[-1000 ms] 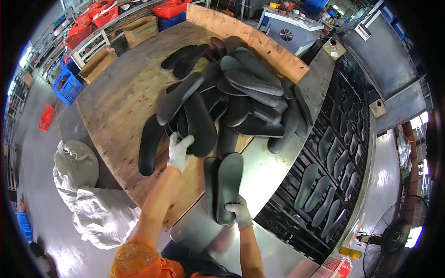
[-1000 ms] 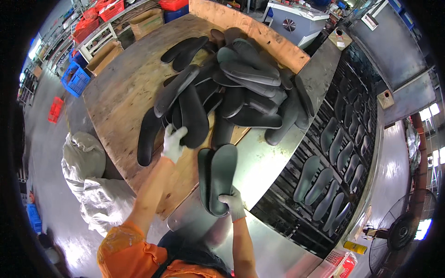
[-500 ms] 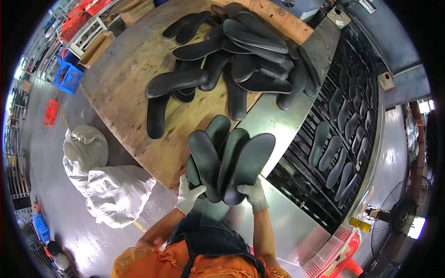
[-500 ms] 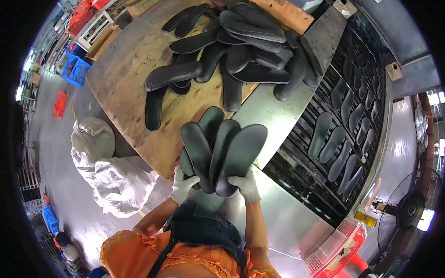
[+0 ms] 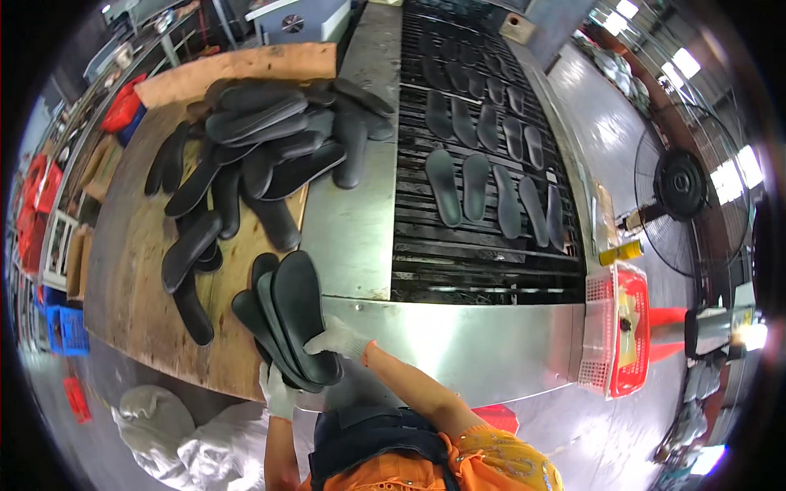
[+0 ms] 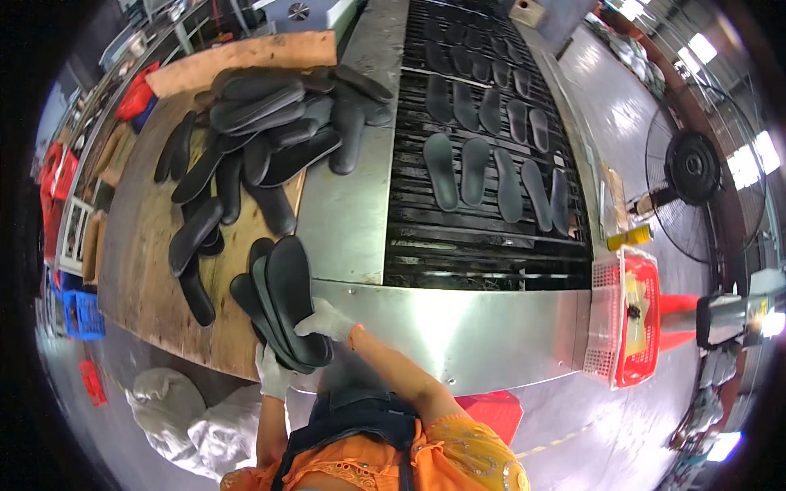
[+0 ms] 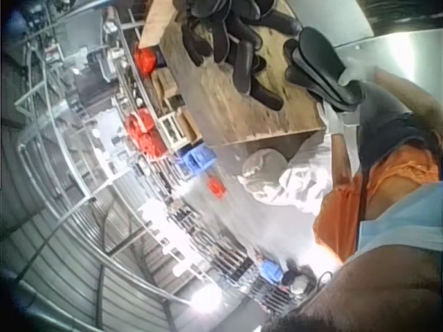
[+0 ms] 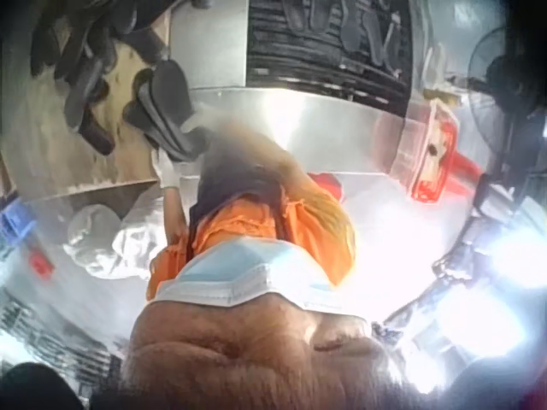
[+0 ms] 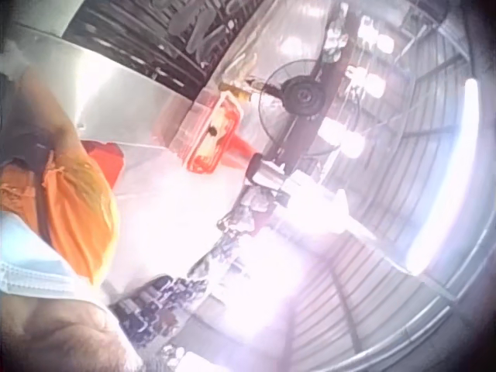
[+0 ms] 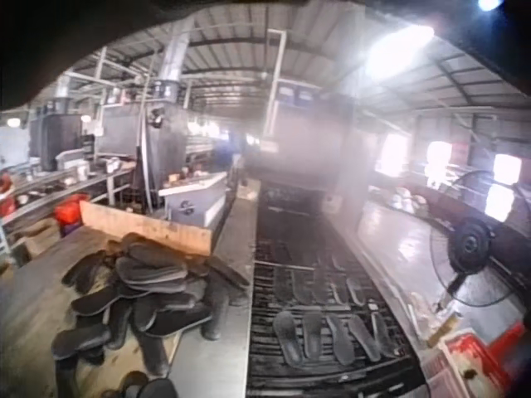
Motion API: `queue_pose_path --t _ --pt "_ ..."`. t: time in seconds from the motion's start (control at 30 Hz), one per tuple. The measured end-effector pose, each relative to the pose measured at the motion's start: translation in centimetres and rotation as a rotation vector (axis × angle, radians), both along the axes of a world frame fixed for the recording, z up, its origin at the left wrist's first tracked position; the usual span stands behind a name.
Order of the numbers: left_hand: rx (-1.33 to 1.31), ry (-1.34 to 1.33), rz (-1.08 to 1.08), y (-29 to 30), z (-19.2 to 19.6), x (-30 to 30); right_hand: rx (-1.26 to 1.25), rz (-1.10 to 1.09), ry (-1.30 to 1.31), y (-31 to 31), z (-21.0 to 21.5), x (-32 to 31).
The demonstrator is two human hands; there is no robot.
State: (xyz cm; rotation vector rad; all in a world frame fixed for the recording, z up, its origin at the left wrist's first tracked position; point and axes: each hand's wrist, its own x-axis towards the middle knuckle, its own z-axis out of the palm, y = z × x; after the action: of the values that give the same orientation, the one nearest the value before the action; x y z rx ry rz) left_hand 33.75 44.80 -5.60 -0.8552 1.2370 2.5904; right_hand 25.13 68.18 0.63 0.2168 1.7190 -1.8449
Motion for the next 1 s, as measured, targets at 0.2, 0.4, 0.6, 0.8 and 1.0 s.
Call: queue_pose_path --t 0.2,0.4,0.6,0.8,1.0 --pt "-0.558 0.230 -0.225 1.9 0.9 1.9 -0.080 -0.014 -0.083 2.6 1.1 1.5" --pt "-0.442 0.202 -0.181 6.6 4.9 3.8 -0.413 -0.249 -0.174 8.3 0.7 7.8" --pt "-0.530 0.186 -0.453 11.6 6.4 4.9 -0.449 -0.383 -0.103 13.4 -0.8 10.9" --pt "-0.842 0.421 -0.674 17.0 7.0 2.8 -0.541 -0.562 -0.063 18.6 -1.7 11.5" --pt "-1.030 0.534 -0.870 22.4 6.2 0.6 -0.420 -0.699 0.022 25.5 -2.8 11.2"
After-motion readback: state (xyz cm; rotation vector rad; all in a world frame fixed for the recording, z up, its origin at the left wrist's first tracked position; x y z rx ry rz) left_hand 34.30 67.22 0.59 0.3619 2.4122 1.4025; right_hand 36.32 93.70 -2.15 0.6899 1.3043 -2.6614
